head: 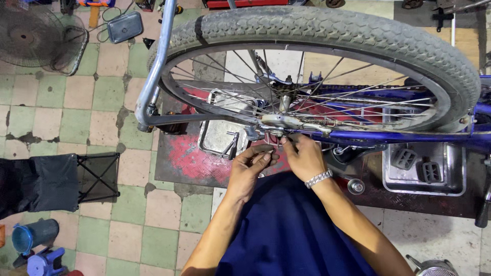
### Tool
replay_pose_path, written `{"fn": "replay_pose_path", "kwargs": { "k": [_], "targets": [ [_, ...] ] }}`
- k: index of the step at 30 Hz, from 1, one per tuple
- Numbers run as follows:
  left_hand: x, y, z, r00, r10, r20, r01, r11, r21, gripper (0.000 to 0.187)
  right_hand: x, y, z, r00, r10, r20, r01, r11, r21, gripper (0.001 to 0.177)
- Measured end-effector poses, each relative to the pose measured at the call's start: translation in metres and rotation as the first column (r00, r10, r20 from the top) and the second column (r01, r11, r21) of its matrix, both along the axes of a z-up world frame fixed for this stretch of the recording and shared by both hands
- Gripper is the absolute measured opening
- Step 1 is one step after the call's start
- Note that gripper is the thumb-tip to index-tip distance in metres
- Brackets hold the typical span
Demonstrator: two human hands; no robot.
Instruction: The person uses a hammer and a metal block to strike a small metal component on the floor. They then move to a bicycle mounted upside down on a stand and use a wrench to tighten a bolt on the rear wheel hub. The person continues to adjust the wheel hub area with their hands and tools.
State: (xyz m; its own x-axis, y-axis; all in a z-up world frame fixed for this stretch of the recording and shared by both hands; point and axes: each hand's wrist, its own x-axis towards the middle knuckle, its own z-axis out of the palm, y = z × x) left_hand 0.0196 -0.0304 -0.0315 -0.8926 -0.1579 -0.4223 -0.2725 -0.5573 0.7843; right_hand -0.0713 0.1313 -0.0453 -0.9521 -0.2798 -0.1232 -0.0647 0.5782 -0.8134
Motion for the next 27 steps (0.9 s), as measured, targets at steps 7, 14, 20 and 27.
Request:
{"fn": "replay_pose_path", "kwargs": {
  "k": [7, 14, 20, 27],
  "targets": [
    [0.008, -0.002, -0.002, 0.999, 0.010, -0.051, -0.013, 0.999, -0.051, 0.027, -0.006, -0.010, -0.006, 0.994, -0.054, 0.095, 0.074, 0.970, -0.230, 0.028],
    [0.005, -0.003, -0.003, 0.996, 0.085, 0.003, -0.085, 0.995, 0.049, 0.024, -0.013, -0.002, 0.004, 0.667, 0.052, 0.743, 0.541, 0.652, -0.532, 0.010],
    [-0.003, 0.000, -0.004, 0.993, 0.109, 0.042, -0.114, 0.980, 0.162, 0.020, -0.015, 0.010, 0.005, 0.702, 0.199, 0.684, 0.442, 0.632, -0.637, 0.007],
    [-0.008, 0.007, -0.005, 0.994, 0.109, 0.020, -0.111, 0.975, 0.194, 0.021, -0.010, 0.007, 0.005, 0.719, 0.174, 0.673, 0.431, 0.648, -0.628, 0.009]
  ]
}}
